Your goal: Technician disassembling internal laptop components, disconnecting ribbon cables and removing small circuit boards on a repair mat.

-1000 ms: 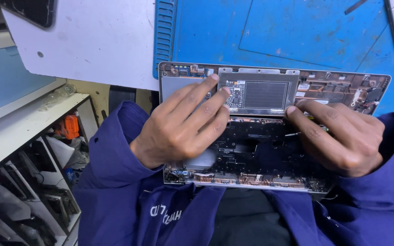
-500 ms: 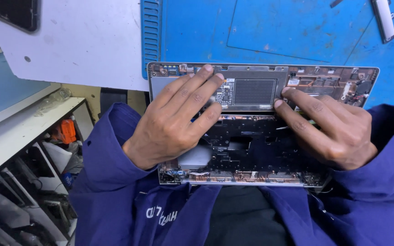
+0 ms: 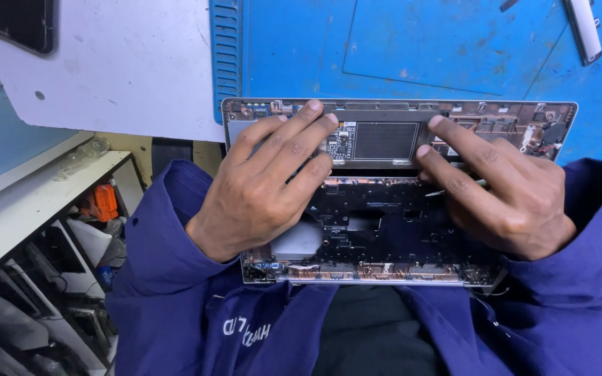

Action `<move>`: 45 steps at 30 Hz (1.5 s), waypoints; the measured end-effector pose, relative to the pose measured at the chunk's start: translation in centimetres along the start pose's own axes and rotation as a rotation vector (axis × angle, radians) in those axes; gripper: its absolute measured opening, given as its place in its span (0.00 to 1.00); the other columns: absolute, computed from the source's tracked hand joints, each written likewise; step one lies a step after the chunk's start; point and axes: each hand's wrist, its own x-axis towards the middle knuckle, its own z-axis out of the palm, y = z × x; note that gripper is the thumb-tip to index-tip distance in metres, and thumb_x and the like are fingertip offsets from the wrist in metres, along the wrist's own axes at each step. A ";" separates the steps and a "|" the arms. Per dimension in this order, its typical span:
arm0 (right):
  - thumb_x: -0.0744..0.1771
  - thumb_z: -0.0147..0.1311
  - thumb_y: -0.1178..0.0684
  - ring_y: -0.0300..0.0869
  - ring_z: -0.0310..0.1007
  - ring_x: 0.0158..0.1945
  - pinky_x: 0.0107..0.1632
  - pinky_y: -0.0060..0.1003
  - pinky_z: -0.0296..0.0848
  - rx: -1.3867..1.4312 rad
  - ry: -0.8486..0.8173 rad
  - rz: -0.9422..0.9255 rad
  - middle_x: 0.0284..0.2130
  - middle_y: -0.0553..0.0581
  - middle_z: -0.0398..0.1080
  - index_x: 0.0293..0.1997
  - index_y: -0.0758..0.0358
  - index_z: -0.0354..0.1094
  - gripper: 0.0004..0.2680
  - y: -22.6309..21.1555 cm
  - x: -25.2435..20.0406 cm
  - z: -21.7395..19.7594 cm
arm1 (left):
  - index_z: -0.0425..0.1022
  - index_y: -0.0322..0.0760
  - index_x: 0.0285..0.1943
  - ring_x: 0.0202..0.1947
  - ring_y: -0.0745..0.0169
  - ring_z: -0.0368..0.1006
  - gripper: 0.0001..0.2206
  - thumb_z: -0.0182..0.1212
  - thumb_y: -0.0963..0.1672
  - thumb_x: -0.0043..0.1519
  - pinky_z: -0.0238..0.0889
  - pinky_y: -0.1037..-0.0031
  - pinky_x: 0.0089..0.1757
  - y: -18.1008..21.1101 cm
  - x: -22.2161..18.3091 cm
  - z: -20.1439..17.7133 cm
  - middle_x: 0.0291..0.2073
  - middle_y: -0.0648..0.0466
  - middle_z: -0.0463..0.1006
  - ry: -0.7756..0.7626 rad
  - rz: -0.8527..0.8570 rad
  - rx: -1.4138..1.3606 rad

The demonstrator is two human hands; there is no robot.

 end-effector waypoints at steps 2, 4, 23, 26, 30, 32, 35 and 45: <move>0.72 0.60 0.61 0.49 0.71 0.27 0.30 0.38 0.69 -0.026 -0.018 0.009 0.58 0.76 0.76 0.57 0.69 0.76 0.07 -0.1 0.3 -0.1 | 0.80 0.36 0.43 0.63 0.48 0.76 0.07 0.59 0.37 0.73 0.67 0.63 0.57 0.0 0.1 0.0 0.58 0.43 0.81 0.002 -0.002 0.003; 0.73 0.61 0.60 0.47 0.67 0.24 0.30 0.38 0.68 -0.051 -0.034 0.018 0.60 0.75 0.75 0.58 0.68 0.76 0.08 -0.3 0.5 -0.1 | 0.80 0.37 0.43 0.63 0.48 0.77 0.07 0.58 0.37 0.73 0.67 0.63 0.56 0.0 0.0 -0.1 0.58 0.44 0.81 0.002 -0.003 0.007; 0.70 0.45 0.68 0.45 0.64 0.29 0.29 0.35 0.66 -0.140 -0.128 0.024 0.65 0.66 0.74 0.66 0.69 0.72 0.17 -0.1 0.2 -0.5 | 0.80 0.40 0.63 0.63 0.57 0.75 0.13 0.51 0.40 0.75 0.66 0.68 0.54 0.3 0.4 -0.3 0.61 0.51 0.80 -0.073 0.030 0.290; 0.70 0.44 0.70 0.45 0.66 0.30 0.31 0.37 0.68 -0.081 -0.114 0.047 0.66 0.68 0.74 0.68 0.71 0.69 0.17 -0.1 0.1 -0.5 | 0.77 0.43 0.67 0.62 0.59 0.73 0.13 0.51 0.41 0.76 0.65 0.70 0.53 0.4 0.7 -0.4 0.61 0.53 0.78 -0.117 0.045 0.372; 0.70 0.47 0.71 0.45 0.64 0.29 0.29 0.37 0.66 -0.047 -0.109 0.072 0.67 0.68 0.73 0.70 0.71 0.67 0.18 0.0 -0.1 -0.4 | 0.71 0.46 0.74 0.62 0.59 0.67 0.15 0.56 0.44 0.78 0.61 0.65 0.56 0.5 1.1 -0.2 0.63 0.57 0.72 -0.213 0.059 0.472; 0.71 0.47 0.71 0.46 0.65 0.29 0.30 0.38 0.67 -0.047 -0.091 0.070 0.66 0.68 0.73 0.69 0.71 0.67 0.17 -0.2 0.1 -0.4 | 0.73 0.44 0.69 0.57 0.58 0.68 0.13 0.54 0.42 0.76 0.62 0.67 0.52 0.4 1.9 -0.3 0.58 0.55 0.73 -0.157 0.070 0.455; 0.72 0.46 0.70 0.48 0.67 0.32 0.35 0.40 0.70 -0.029 -0.078 0.075 0.66 0.69 0.72 0.69 0.72 0.66 0.16 -0.3 0.2 -0.6 | 0.78 0.42 0.59 0.51 0.58 0.69 0.09 0.55 0.40 0.73 0.62 0.71 0.47 0.6 3.1 -0.5 0.54 0.55 0.74 -0.069 0.098 0.458; 0.72 0.48 0.70 0.48 0.67 0.31 0.34 0.40 0.69 0.010 -0.075 0.095 0.67 0.69 0.71 0.69 0.71 0.65 0.15 -0.3 0.1 -0.4 | 0.77 0.37 0.56 0.45 0.62 0.71 0.09 0.51 0.41 0.72 0.64 0.75 0.40 -0.1 3.3 0.6 0.47 0.55 0.77 0.018 0.203 0.340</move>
